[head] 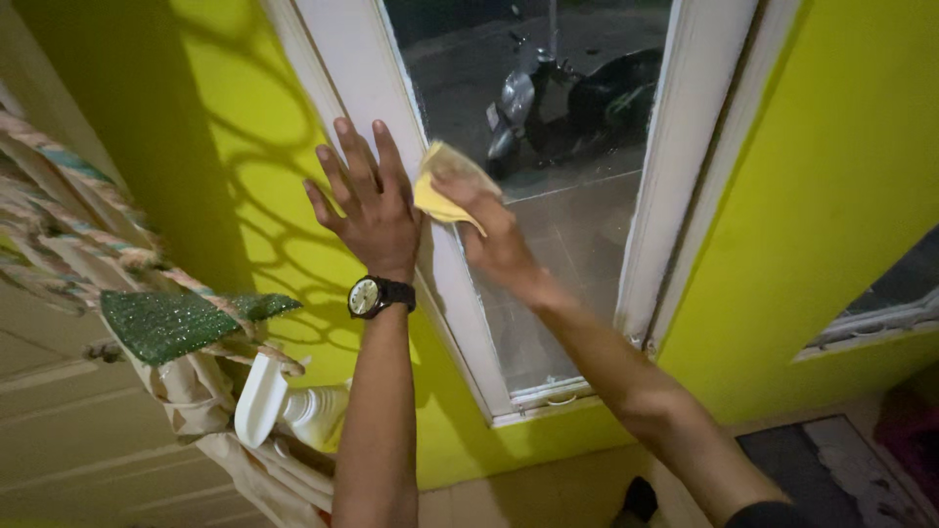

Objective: The person scrubs a glass window pane with a green scouring pad, then sprays the glass with a cleaning solution and wipes it with a yellow cloth. The person repeats the scrubbing and wiping motions across the window surface.

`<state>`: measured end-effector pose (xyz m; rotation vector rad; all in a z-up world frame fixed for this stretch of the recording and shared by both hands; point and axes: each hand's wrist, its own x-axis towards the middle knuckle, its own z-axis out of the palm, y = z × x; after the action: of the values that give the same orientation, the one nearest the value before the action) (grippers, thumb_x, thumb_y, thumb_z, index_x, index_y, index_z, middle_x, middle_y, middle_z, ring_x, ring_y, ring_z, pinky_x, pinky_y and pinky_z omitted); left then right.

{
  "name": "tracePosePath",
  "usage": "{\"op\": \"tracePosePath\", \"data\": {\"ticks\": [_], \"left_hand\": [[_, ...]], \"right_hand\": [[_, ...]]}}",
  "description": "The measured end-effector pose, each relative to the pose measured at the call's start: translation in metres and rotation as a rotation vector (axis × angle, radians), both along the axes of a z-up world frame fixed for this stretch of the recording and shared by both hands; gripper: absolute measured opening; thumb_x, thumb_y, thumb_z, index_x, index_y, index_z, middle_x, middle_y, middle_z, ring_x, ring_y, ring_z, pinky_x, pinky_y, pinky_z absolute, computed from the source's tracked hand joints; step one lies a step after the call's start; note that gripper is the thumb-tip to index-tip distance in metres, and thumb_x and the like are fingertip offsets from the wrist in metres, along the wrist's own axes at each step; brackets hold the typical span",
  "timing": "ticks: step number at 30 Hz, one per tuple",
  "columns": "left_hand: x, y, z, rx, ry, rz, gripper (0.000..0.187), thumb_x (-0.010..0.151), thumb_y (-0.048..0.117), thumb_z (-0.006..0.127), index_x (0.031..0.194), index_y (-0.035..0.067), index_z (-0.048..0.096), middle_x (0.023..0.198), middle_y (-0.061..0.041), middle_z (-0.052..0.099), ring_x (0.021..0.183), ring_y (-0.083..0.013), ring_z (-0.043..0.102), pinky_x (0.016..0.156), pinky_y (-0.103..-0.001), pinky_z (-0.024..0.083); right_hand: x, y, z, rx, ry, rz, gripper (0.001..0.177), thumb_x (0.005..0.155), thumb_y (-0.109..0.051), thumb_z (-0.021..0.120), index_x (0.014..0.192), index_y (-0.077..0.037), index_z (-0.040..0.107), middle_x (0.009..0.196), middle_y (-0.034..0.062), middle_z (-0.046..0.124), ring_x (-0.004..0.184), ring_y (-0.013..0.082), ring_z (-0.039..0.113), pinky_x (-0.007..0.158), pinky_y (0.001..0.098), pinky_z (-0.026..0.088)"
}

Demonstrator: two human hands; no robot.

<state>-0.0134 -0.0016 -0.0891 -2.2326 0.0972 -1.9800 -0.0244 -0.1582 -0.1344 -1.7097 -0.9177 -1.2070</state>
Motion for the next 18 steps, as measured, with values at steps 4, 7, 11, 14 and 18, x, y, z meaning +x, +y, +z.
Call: {"op": "tracePosePath", "data": {"ticks": [4,7,11,14,18], "left_hand": [[0.002,-0.001,0.001,0.006,-0.009,0.050,0.053,0.113,0.016,0.057,0.164,0.023,0.046,0.171,-0.010,0.031,0.158,-0.0330,0.025,0.127,-0.057,0.020],[0.002,0.000,-0.002,0.008,0.009,0.079,0.053,0.113,0.015,0.058,0.164,0.024,0.046,0.172,-0.009,0.030,0.158,-0.0328,0.024,0.127,-0.057,0.019],[0.002,0.000,-0.003,-0.001,0.012,0.066,0.054,0.113,0.015,0.060,0.164,0.023,0.046,0.172,-0.009,0.029,0.159,-0.0326,0.022,0.128,-0.057,0.019],[0.002,0.000,-0.003,0.002,0.002,0.044,0.055,0.112,0.014,0.059,0.165,0.023,0.046,0.172,-0.010,0.029,0.159,-0.0331,0.022,0.128,-0.057,0.019],[-0.001,0.000,-0.002,0.004,0.026,0.029,0.053,0.112,0.015,0.060,0.163,0.022,0.047,0.171,-0.013,0.030,0.158,-0.0352,0.023,0.126,-0.058,0.019]], "right_hand": [[-0.011,-0.025,0.016,0.122,0.032,0.010,0.067,0.094,0.021,0.042,0.151,-0.015,0.048,0.154,0.0088,0.055,0.146,0.0307,0.054,0.126,0.0386,0.047],[-0.006,-0.060,0.022,0.264,0.017,-0.123,0.063,0.102,0.018,0.043,0.155,-0.016,0.045,0.160,0.0095,0.049,0.151,0.0280,0.048,0.126,0.0386,0.048],[0.021,-0.112,0.019,0.393,-0.104,-0.410,0.063,0.107,0.018,0.045,0.157,-0.020,0.046,0.165,0.0039,0.046,0.159,0.0239,0.039,0.135,0.0413,0.042],[0.036,-0.121,0.013,0.465,-0.129,-0.433,0.067,0.103,0.020,0.043,0.157,-0.020,0.048,0.165,0.0038,0.045,0.160,0.0265,0.033,0.137,0.0435,0.032],[0.030,-0.094,0.004,0.411,0.032,-0.447,0.067,0.099,0.017,0.045,0.157,-0.017,0.044,0.165,0.0057,0.043,0.158,0.0275,0.033,0.133,0.0430,0.030]]}}
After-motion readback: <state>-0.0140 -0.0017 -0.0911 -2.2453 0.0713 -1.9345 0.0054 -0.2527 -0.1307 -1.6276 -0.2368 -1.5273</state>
